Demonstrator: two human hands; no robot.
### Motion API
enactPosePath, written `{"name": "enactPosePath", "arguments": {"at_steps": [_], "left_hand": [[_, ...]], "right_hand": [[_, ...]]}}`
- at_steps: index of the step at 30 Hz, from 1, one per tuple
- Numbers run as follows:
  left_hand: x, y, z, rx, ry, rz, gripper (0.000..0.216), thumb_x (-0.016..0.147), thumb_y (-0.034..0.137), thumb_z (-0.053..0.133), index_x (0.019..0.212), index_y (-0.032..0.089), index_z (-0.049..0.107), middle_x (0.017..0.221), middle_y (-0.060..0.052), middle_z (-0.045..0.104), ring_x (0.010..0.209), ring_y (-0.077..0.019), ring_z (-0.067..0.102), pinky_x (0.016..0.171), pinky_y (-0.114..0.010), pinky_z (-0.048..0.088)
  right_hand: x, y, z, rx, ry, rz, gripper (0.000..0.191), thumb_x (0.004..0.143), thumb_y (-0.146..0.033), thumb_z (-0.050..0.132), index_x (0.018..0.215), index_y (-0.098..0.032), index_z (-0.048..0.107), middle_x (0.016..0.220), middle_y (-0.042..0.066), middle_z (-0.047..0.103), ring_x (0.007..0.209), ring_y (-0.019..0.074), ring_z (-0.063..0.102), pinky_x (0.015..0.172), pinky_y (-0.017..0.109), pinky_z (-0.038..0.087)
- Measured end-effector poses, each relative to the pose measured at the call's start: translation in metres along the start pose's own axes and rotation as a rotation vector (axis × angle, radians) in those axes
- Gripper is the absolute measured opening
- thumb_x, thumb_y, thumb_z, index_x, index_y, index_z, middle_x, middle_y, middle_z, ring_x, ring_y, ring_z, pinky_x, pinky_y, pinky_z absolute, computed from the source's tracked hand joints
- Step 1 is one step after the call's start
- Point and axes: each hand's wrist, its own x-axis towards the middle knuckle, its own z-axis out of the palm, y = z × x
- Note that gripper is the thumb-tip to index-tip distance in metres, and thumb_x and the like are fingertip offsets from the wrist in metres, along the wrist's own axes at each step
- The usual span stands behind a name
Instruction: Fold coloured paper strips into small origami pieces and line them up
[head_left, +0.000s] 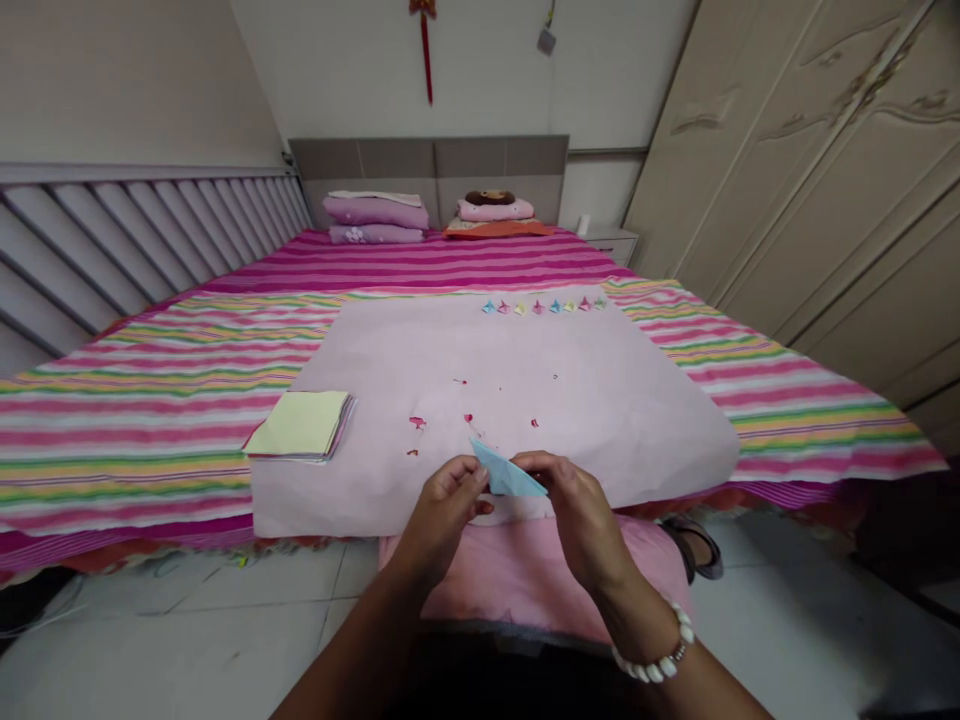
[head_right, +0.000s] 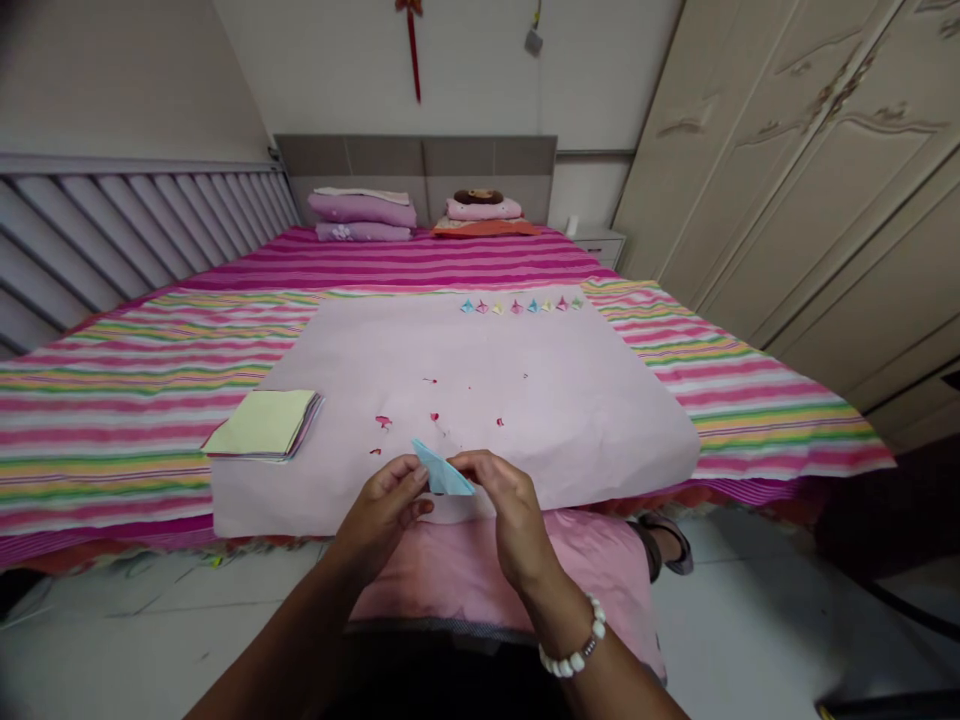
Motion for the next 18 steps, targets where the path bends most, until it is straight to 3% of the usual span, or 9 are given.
{"name": "enactPosePath", "arguments": {"at_steps": [5, 8, 18], "left_hand": [[-0.002, 0.006, -0.008, 0.190, -0.047, 0.046, 0.018, 0.079, 0.035, 0.065, 0.079, 0.017, 0.064, 0.073, 0.001, 0.059, 0.067, -0.0099, 0.051, 0.067, -0.022, 0.043], [-0.003, 0.009, -0.008, 0.253, -0.104, 0.078, 0.016, 0.080, 0.034, 0.063, 0.080, 0.018, 0.065, 0.071, 0.002, 0.059, 0.067, -0.0109, 0.051, 0.068, -0.023, 0.043], [-0.004, 0.006, -0.013, 0.199, -0.171, 0.023, 0.016, 0.083, 0.035, 0.061, 0.084, 0.020, 0.065, 0.071, 0.003, 0.056, 0.066, -0.0092, 0.050, 0.066, -0.022, 0.040]], "right_hand": [[0.002, -0.008, 0.002, 0.085, -0.018, 0.227, 0.013, 0.076, -0.032, 0.071, 0.078, -0.019, 0.072, 0.075, 0.002, 0.070, 0.073, 0.0167, 0.060, 0.071, 0.028, 0.046], [0.002, -0.011, 0.003, 0.128, -0.035, 0.307, 0.013, 0.071, -0.031, 0.075, 0.075, -0.019, 0.072, 0.072, 0.002, 0.069, 0.068, 0.0158, 0.059, 0.067, 0.027, 0.046], [0.002, -0.009, 0.005, 0.235, -0.078, 0.386, 0.016, 0.069, -0.032, 0.076, 0.072, -0.018, 0.071, 0.066, 0.000, 0.067, 0.061, 0.0118, 0.056, 0.062, 0.024, 0.042]]}}
